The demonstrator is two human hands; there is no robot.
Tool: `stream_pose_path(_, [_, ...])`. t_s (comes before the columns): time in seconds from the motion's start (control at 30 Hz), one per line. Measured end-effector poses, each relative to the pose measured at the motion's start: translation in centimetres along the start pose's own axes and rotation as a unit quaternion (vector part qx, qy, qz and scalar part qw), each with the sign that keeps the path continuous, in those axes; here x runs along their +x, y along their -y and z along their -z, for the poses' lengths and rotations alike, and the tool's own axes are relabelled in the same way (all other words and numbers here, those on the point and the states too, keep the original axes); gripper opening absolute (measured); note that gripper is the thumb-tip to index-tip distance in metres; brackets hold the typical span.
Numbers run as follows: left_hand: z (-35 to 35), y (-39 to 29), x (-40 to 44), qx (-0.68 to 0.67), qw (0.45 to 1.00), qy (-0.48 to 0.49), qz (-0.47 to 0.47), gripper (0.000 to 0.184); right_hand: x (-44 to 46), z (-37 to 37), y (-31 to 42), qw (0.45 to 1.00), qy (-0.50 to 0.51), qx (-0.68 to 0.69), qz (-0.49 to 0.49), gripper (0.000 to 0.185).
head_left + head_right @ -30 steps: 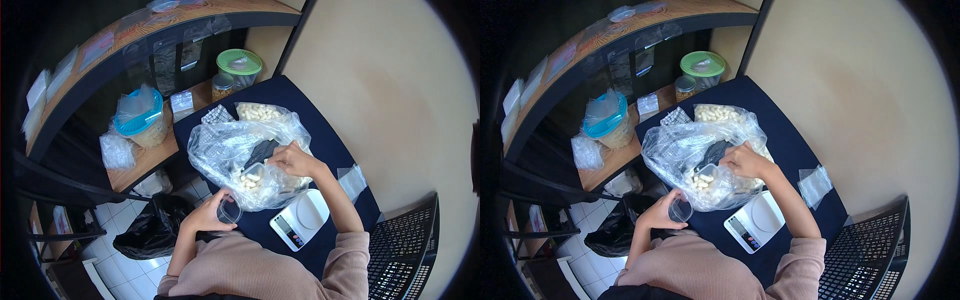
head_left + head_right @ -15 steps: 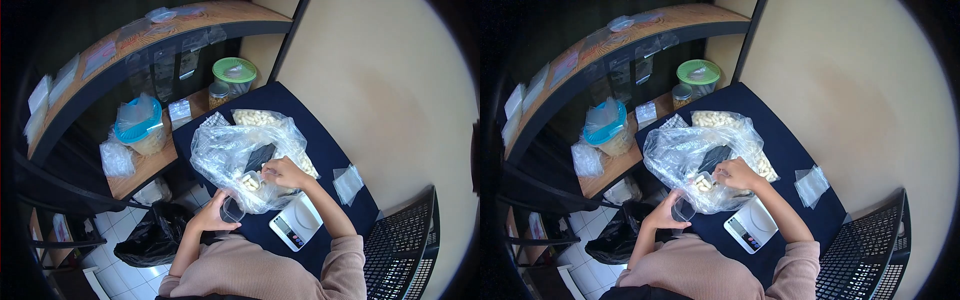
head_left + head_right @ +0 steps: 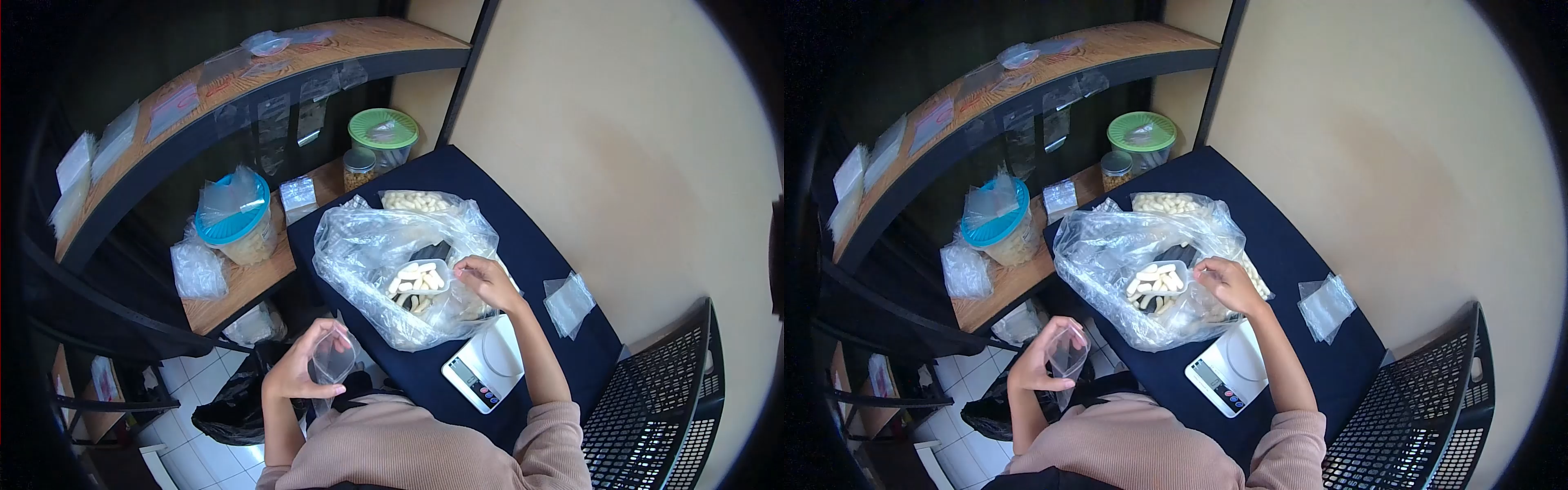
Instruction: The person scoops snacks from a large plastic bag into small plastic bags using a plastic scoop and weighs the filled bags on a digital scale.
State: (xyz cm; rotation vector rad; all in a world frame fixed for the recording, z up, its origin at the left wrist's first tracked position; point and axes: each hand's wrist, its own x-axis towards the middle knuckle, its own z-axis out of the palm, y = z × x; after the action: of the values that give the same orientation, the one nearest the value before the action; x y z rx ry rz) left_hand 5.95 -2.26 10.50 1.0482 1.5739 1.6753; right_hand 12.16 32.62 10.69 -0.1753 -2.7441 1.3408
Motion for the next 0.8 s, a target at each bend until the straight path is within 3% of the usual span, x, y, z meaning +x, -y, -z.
stream_pose_path(0.1, [-0.6, -3.3, 1.8, 0.012, 0.999, 0.008, -0.043, 0.076, -0.2, 0.0, -0.3, 0.999, -0.021, 0.022, -0.014, 0.02])
stream_pose_path(0.2, [-1.6, -4.8, 4.3, 0.178, 0.98, -0.065, -0.054, 0.078, -0.3, 0.3, 0.4, 0.998, -0.051, 0.037, -0.007, 0.02])
stream_pose_path(0.23, [-1.7, -4.6, 5.2, 0.179, 0.98, -0.064, -0.056, 0.078, -0.3, 0.5, 0.7, 0.998, -0.059, 0.034, 0.0, 0.021])
stream_pose_path(0.33, [-1.5, -2.4, 7.7, 0.377, 0.914, -0.143, -0.045, 0.078, -0.2, 1.3, 1.2, 0.997, -0.069, 0.03, 0.018, 0.021])
stream_pose_path(0.5, [-1.7, -0.9, 9.2, 0.4, 0.905, -0.141, -0.018, 0.075, 0.3, 3.6, 4.5, 0.999, -0.033, 0.01, 0.031, 0.016])
stream_pose_path(0.7, [-2.9, -1.5, 10.1, 0.43, 0.89, -0.142, -0.053, 0.076, 0.4, 2.1, 10.2, 0.973, 0.005, -0.166, 0.16, 0.013])
stream_pose_path(0.8, [-3.3, -1.4, 10.2, 0.418, 0.895, -0.139, -0.071, 0.075, -0.5, 1.6, 13.3, 0.9, -0.047, -0.34, 0.27, 0.012])
